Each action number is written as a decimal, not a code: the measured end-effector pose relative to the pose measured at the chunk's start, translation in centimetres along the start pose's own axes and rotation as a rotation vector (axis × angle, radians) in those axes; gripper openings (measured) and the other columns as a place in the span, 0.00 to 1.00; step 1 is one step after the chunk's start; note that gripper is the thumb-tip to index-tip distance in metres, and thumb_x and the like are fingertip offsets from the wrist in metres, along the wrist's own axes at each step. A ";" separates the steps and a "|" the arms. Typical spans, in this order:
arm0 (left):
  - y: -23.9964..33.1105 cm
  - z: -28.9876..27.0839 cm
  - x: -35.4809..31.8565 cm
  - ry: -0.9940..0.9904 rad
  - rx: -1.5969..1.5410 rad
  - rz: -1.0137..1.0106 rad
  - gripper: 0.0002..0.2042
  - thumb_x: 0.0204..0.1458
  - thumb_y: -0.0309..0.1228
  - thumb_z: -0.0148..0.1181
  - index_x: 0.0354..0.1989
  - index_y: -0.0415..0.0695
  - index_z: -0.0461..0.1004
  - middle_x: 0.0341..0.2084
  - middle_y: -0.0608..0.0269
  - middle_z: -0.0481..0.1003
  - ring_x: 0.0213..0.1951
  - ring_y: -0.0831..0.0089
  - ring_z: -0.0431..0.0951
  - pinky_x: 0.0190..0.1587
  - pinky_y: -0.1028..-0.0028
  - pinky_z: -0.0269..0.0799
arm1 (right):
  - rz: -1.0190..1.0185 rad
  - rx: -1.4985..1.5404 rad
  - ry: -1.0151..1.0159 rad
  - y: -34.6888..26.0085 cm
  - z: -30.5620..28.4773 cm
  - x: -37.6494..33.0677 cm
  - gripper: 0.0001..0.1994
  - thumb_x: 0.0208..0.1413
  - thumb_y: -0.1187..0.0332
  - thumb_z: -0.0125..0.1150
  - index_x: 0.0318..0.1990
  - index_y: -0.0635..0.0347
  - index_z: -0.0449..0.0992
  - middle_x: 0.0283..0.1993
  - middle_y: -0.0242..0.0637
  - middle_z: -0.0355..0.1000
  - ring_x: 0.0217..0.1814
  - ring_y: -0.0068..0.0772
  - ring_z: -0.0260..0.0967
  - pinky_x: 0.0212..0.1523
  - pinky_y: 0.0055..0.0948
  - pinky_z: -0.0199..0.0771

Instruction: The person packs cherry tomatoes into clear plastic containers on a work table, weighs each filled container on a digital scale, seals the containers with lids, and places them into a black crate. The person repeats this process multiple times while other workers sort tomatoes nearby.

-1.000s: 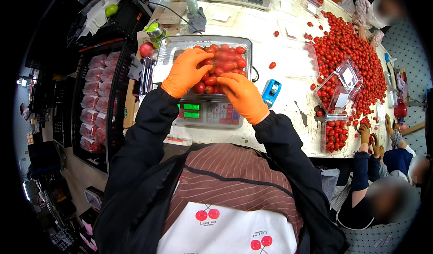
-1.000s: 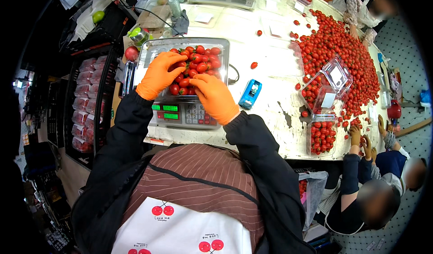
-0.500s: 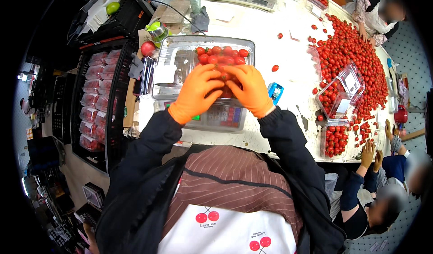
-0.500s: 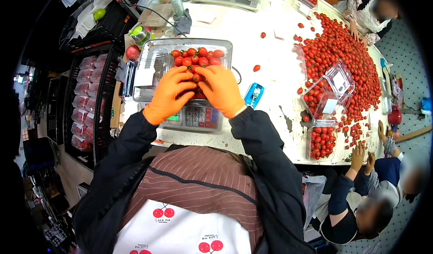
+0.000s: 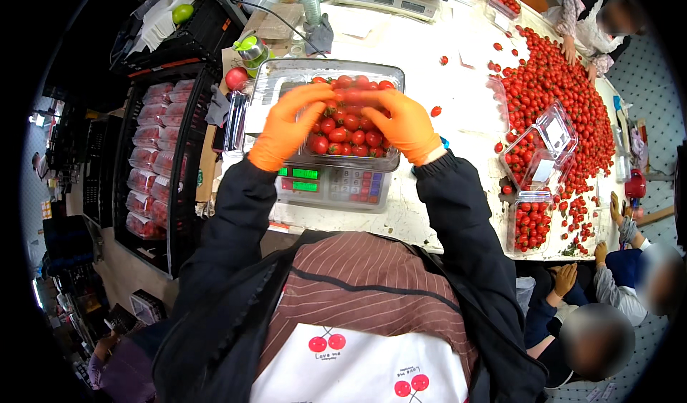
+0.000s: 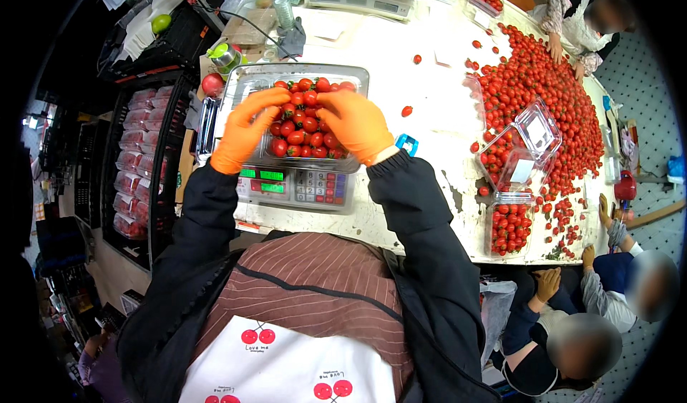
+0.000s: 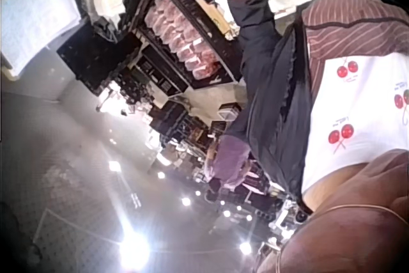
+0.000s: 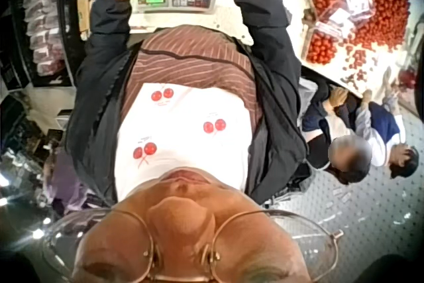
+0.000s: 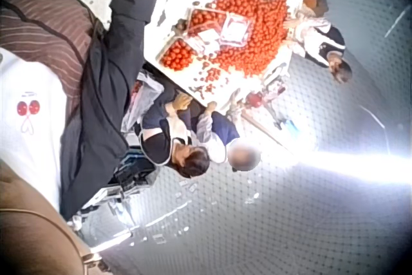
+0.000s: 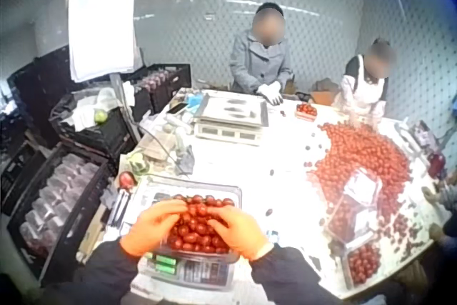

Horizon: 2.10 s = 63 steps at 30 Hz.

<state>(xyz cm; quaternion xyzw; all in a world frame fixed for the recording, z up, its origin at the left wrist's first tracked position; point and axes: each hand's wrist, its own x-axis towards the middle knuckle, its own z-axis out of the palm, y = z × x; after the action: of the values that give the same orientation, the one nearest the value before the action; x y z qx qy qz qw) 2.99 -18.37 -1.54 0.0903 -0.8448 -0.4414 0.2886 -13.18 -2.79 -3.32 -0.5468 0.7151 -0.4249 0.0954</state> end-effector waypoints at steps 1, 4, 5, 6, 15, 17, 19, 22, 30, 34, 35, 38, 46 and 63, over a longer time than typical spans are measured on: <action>0.1 -1.0 0.0 0.063 -0.031 -0.001 0.08 0.50 0.22 0.53 0.39 0.40 0.74 0.39 0.59 0.74 0.44 0.68 0.73 0.49 0.73 0.65 | 0.002 0.020 -0.050 -0.3 -0.4 -0.5 0.11 0.48 0.67 0.58 0.40 0.55 0.75 0.36 0.41 0.71 0.39 0.43 0.68 0.39 0.34 0.68; -3.1 -4.3 -1.6 0.251 0.035 -0.156 0.08 0.50 0.24 0.54 0.39 0.39 0.74 0.38 0.60 0.75 0.43 0.70 0.73 0.47 0.75 0.65 | 0.053 0.238 -0.011 -0.8 -1.2 -1.6 0.12 0.50 0.69 0.58 0.43 0.56 0.75 0.38 0.40 0.73 0.42 0.36 0.70 0.43 0.28 0.68; -3.6 -5.5 -2.2 0.312 0.089 -0.202 0.09 0.50 0.25 0.55 0.39 0.39 0.74 0.38 0.59 0.75 0.43 0.69 0.73 0.47 0.74 0.65 | 0.073 0.338 0.034 -0.9 -1.7 -1.7 0.12 0.50 0.70 0.58 0.44 0.57 0.75 0.39 0.39 0.74 0.43 0.33 0.71 0.45 0.26 0.68; -4.3 -6.7 -3.0 0.348 0.229 -0.210 0.09 0.49 0.26 0.56 0.39 0.38 0.74 0.38 0.58 0.75 0.42 0.67 0.73 0.47 0.74 0.65 | 0.155 0.409 0.082 -0.7 -2.6 -1.7 0.13 0.51 0.73 0.57 0.46 0.60 0.74 0.42 0.37 0.74 0.45 0.25 0.70 0.46 0.22 0.66; -11.8 -12.0 -10.3 0.092 0.549 -0.617 0.15 0.49 0.36 0.57 0.37 0.35 0.74 0.31 0.50 0.75 0.37 0.61 0.75 0.40 0.69 0.68 | 0.490 0.596 0.257 4.8 -2.7 -3.7 0.16 0.54 0.69 0.55 0.49 0.67 0.70 0.41 0.41 0.72 0.37 0.25 0.70 0.41 0.21 0.68; -11.1 -12.3 -9.0 0.182 0.438 -0.527 0.13 0.50 0.35 0.56 0.36 0.36 0.75 0.29 0.52 0.76 0.34 0.65 0.75 0.38 0.71 0.68 | 0.484 0.571 0.228 5.0 -1.8 -3.5 0.20 0.54 0.66 0.55 0.52 0.67 0.66 0.45 0.41 0.70 0.40 0.26 0.69 0.42 0.22 0.68; -7.9 -12.9 -6.5 0.262 0.266 -0.644 0.11 0.52 0.30 0.52 0.39 0.36 0.74 0.27 0.61 0.75 0.27 0.77 0.71 0.33 0.77 0.67 | 0.476 0.565 0.225 5.1 -0.9 -2.8 0.21 0.55 0.66 0.54 0.54 0.67 0.65 0.46 0.40 0.69 0.43 0.26 0.68 0.44 0.23 0.67; -2.9 -11.4 -0.7 0.374 0.081 -0.335 0.11 0.55 0.27 0.47 0.42 0.36 0.72 0.28 0.64 0.75 0.27 0.79 0.72 0.32 0.80 0.67 | 0.495 0.566 0.251 4.9 -0.3 -1.3 0.24 0.54 0.63 0.56 0.56 0.66 0.63 0.50 0.41 0.66 0.50 0.27 0.64 0.47 0.22 0.65; 2.1 -3.5 5.8 0.190 0.657 0.520 0.20 0.37 0.15 0.53 0.41 0.45 0.73 0.32 0.56 0.75 0.34 0.56 0.74 0.37 0.65 0.69 | 0.757 1.000 0.162 0.6 0.8 -4.5 0.20 0.56 0.61 0.53 0.53 0.61 0.66 0.39 0.34 0.66 0.35 0.27 0.68 0.40 0.25 0.69; 4.0 0.1 0.7 -0.093 0.491 0.345 0.22 0.38 0.31 0.66 0.44 0.41 0.70 0.41 0.55 0.70 0.44 0.56 0.70 0.47 0.62 0.65 | 0.811 1.138 0.208 1.7 1.2 -5.9 0.23 0.57 0.52 0.50 0.49 0.64 0.67 0.33 0.32 0.64 0.33 0.26 0.67 0.37 0.25 0.69; 4.0 0.1 -0.8 -0.153 0.514 0.341 0.22 0.41 0.32 0.65 0.46 0.42 0.70 0.44 0.53 0.69 0.48 0.55 0.67 0.53 0.61 0.60 | 0.846 1.128 0.201 1.9 1.1 -5.7 0.24 0.57 0.51 0.49 0.49 0.65 0.67 0.33 0.32 0.65 0.33 0.25 0.67 0.37 0.25 0.69; 1.7 0.0 -4.5 -0.174 0.461 0.198 0.22 0.43 0.34 0.64 0.47 0.41 0.69 0.46 0.55 0.68 0.51 0.57 0.67 0.55 0.62 0.58 | 0.725 0.969 0.173 1.8 1.5 -4.7 0.27 0.57 0.48 0.49 0.50 0.67 0.67 0.34 0.31 0.65 0.34 0.22 0.64 0.40 0.22 0.65; -2.8 2.4 -4.4 0.296 -0.921 -0.591 0.17 0.55 0.27 0.50 0.52 0.33 0.63 0.53 0.56 0.63 0.53 0.67 0.64 0.56 0.74 0.58 | 0.557 0.969 0.264 2.9 4.6 -1.9 0.25 0.54 0.59 0.55 0.54 0.68 0.63 0.48 0.39 0.67 0.46 0.27 0.63 0.47 0.24 0.63; -3.2 1.6 -6.5 0.234 -0.172 -0.088 0.18 0.57 0.28 0.44 0.57 0.42 0.59 0.55 0.56 0.61 0.54 0.70 0.65 0.53 0.74 0.64 | 0.513 0.825 0.384 -3.9 3.4 -1.9 0.29 0.50 0.69 0.61 0.58 0.64 0.56 0.45 0.41 0.65 0.41 0.23 0.65 0.38 0.21 0.68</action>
<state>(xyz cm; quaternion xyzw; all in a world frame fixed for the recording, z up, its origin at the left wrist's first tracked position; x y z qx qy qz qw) 7.05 -16.52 -7.46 0.1530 -0.7598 -0.5107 0.3721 -7.62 -2.99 -3.26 -0.1831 0.6039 -0.7268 0.2711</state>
